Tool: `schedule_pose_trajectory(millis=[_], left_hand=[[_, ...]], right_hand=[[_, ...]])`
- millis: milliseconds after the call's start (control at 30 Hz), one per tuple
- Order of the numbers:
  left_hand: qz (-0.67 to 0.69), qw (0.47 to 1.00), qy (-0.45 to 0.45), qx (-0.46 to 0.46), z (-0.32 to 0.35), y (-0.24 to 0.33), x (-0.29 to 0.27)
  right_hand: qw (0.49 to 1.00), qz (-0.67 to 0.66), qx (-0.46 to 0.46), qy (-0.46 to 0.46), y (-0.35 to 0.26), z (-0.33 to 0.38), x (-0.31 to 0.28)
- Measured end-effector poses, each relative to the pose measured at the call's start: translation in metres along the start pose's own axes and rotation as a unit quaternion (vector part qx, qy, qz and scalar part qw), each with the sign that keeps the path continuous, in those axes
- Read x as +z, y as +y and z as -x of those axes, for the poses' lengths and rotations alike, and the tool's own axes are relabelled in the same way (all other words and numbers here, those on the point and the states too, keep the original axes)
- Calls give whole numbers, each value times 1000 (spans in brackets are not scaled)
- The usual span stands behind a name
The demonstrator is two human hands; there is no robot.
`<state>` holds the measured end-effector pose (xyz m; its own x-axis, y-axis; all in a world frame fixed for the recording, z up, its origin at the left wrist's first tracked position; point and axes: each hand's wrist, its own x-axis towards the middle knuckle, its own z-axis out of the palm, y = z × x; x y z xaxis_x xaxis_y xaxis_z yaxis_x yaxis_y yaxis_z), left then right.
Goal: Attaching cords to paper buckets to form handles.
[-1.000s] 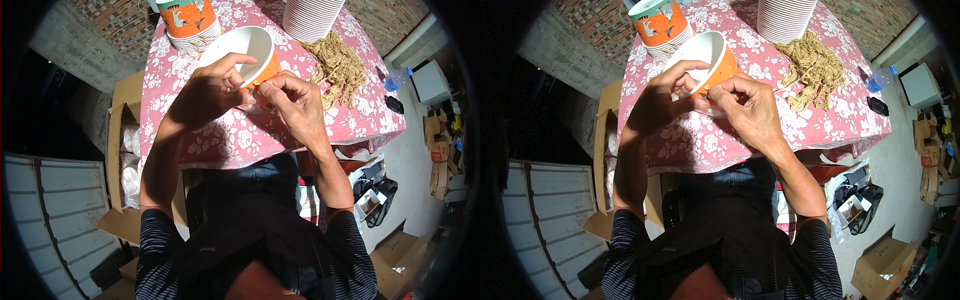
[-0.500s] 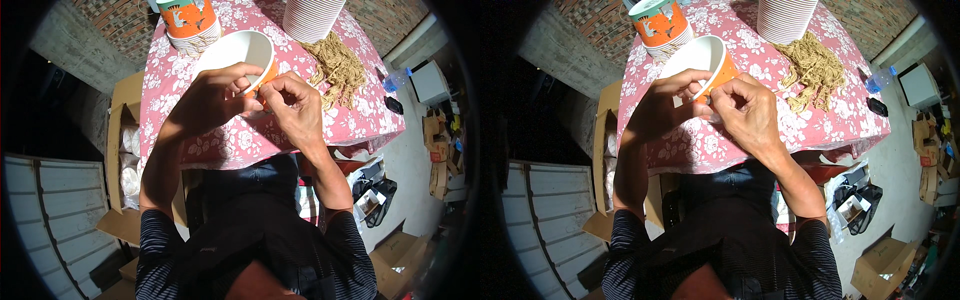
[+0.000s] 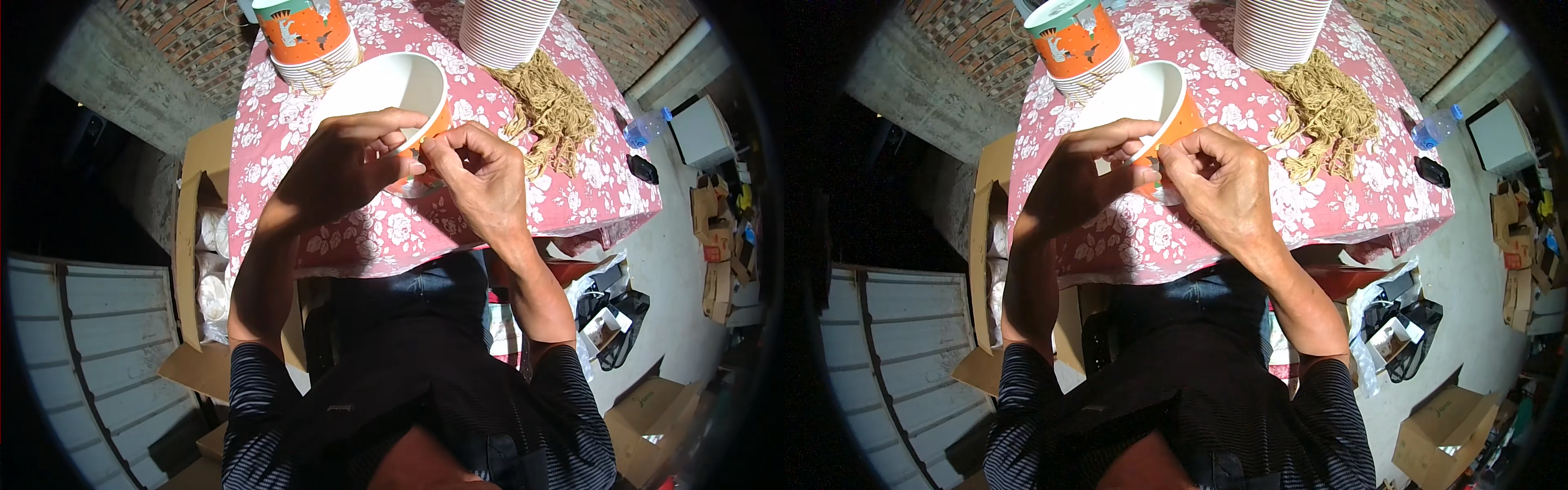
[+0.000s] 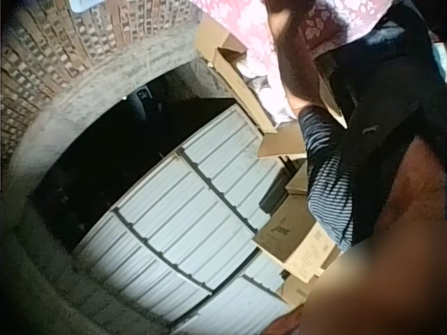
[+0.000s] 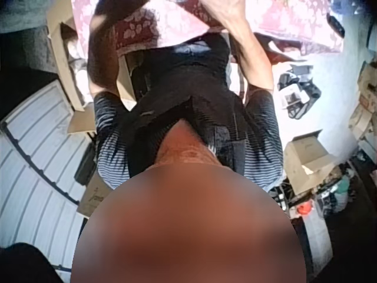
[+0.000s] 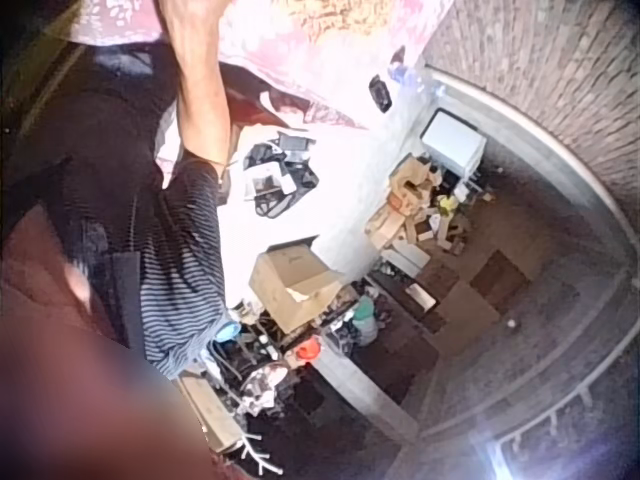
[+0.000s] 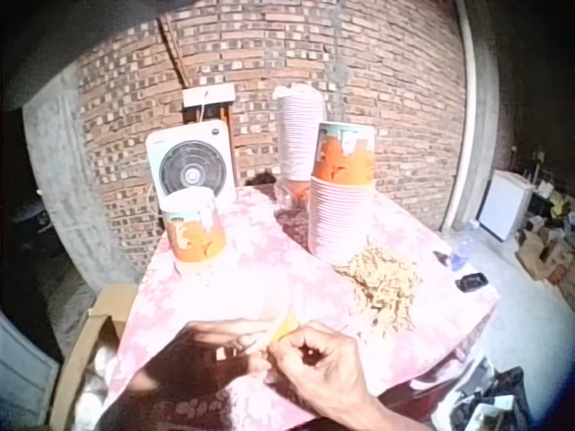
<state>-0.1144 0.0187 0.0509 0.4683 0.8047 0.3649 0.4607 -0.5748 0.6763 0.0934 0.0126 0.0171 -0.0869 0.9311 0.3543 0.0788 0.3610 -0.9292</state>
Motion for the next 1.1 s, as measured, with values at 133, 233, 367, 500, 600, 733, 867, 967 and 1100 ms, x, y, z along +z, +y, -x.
schedule_pose_trajectory(millis=[133,233,367,500,600,733,867,967,1100], left_hand=[[-4,1000,-10,3,1,4,0],[5,1000,-10,14,1,-1,-2],[27,998,-6,47,-7,-6,-3],[52,998,-33,-16,-11,-4,-6],[79,995,-56,-35,-15,-3,-4],[61,996,-54,-21,-15,-7,-1],[-25,997,-34,60,-18,-5,2],[-100,979,0,179,-18,-12,4],[-105,982,-13,159,-17,-16,2]], right_hand=[[1000,6,-5,17,1,1,1],[998,43,-38,21,1,2,0],[992,104,-74,20,-3,1,-2],[985,146,-94,7,-2,2,-3],[986,129,-105,10,9,3,-4],[985,136,-102,2,13,2,-3],[986,136,-92,12,19,3,0],[991,119,-67,-8,25,4,-2],[998,-34,-2,-44,25,5,-4]])
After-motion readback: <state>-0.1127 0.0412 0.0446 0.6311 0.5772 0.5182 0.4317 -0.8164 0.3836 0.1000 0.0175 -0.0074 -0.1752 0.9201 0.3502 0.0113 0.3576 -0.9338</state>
